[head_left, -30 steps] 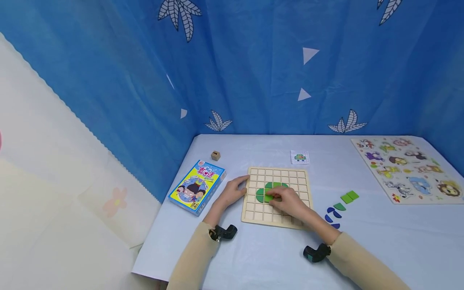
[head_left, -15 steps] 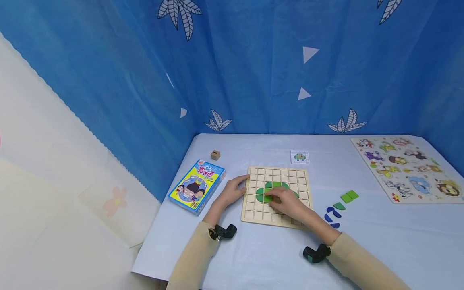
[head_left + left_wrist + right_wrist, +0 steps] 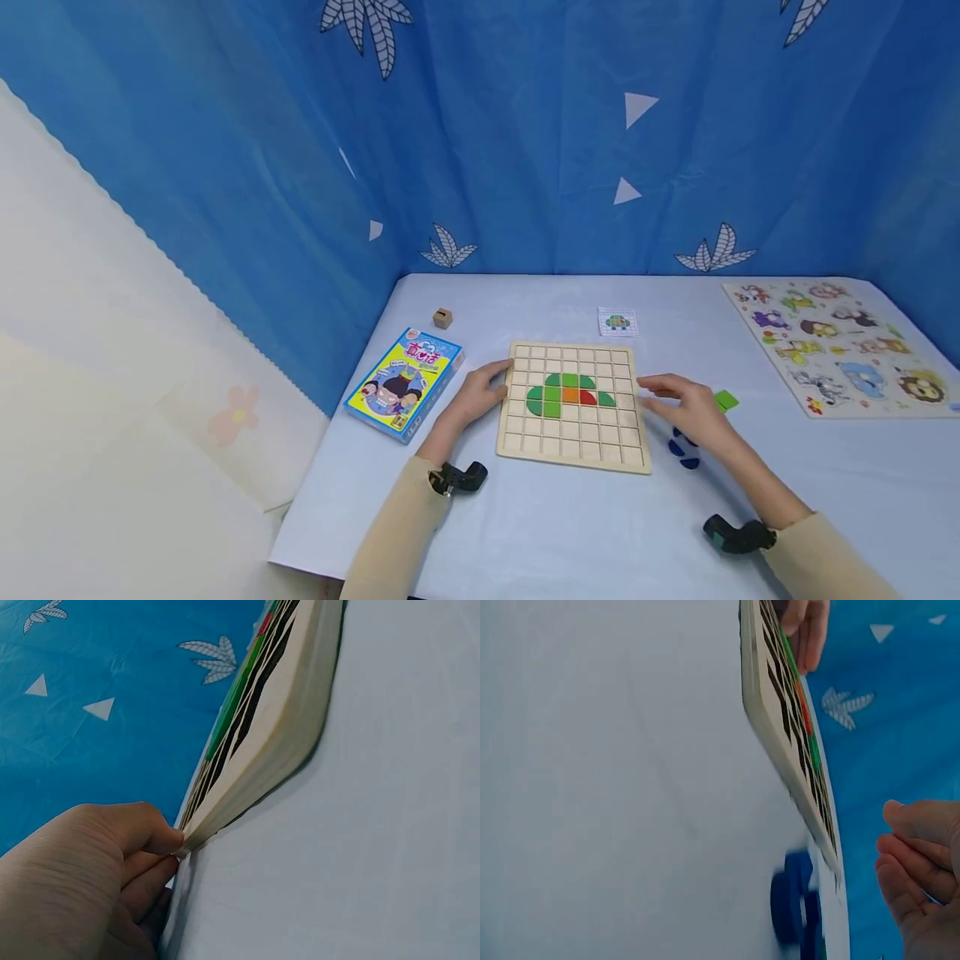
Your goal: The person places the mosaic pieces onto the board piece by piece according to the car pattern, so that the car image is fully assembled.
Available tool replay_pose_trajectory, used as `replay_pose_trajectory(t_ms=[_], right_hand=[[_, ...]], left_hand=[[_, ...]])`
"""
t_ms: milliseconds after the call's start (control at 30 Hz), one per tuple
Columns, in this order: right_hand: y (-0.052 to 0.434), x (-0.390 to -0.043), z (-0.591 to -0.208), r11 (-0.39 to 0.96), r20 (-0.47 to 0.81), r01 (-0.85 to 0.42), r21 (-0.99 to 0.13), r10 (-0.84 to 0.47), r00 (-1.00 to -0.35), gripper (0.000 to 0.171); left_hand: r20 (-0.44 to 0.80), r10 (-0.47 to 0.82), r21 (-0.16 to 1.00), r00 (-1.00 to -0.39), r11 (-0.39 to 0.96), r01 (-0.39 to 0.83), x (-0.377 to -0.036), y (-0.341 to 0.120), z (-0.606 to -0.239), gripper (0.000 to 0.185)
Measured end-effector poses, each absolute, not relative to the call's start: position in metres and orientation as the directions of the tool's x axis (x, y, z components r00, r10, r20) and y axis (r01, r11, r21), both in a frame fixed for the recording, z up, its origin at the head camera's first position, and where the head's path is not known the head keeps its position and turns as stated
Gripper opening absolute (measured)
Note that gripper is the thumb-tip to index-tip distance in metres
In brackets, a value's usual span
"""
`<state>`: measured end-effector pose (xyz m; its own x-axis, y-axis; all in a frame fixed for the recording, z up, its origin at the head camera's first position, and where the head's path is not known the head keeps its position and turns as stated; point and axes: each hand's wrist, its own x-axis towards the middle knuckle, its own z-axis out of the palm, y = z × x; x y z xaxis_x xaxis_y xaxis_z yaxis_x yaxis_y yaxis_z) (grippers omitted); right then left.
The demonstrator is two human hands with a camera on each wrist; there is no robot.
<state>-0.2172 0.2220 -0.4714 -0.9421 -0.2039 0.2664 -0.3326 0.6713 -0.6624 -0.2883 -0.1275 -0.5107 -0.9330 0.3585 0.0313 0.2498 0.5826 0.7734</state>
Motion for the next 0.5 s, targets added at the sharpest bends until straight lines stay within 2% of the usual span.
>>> replay_pose_trajectory(t_ms=[233, 400, 500], right_hand=[[0.289, -0.205, -0.473, 0.764, 0.277, -0.241, -0.599, -0.086, -0.957, 0.033], [0.311, -0.201, -0.48, 0.772, 0.175, -0.182, -0.608, -0.093, -0.98, 0.036], [0.315, -0.199, -0.486, 0.776, 0.167, -0.191, -0.601, -0.112, -0.98, 0.038]], left_hand=[[0.032, 0.355, 0.775, -0.934, 0.582, 0.247, -0.289, -0.129, -0.508, 0.051], [0.032, 0.358, 0.773, -0.933, 0.583, 0.25, -0.289, -0.128, -0.51, 0.05], [0.036, 0.364, 0.772, -0.931, 0.581, 0.257, -0.289, -0.128, -0.511, 0.05]])
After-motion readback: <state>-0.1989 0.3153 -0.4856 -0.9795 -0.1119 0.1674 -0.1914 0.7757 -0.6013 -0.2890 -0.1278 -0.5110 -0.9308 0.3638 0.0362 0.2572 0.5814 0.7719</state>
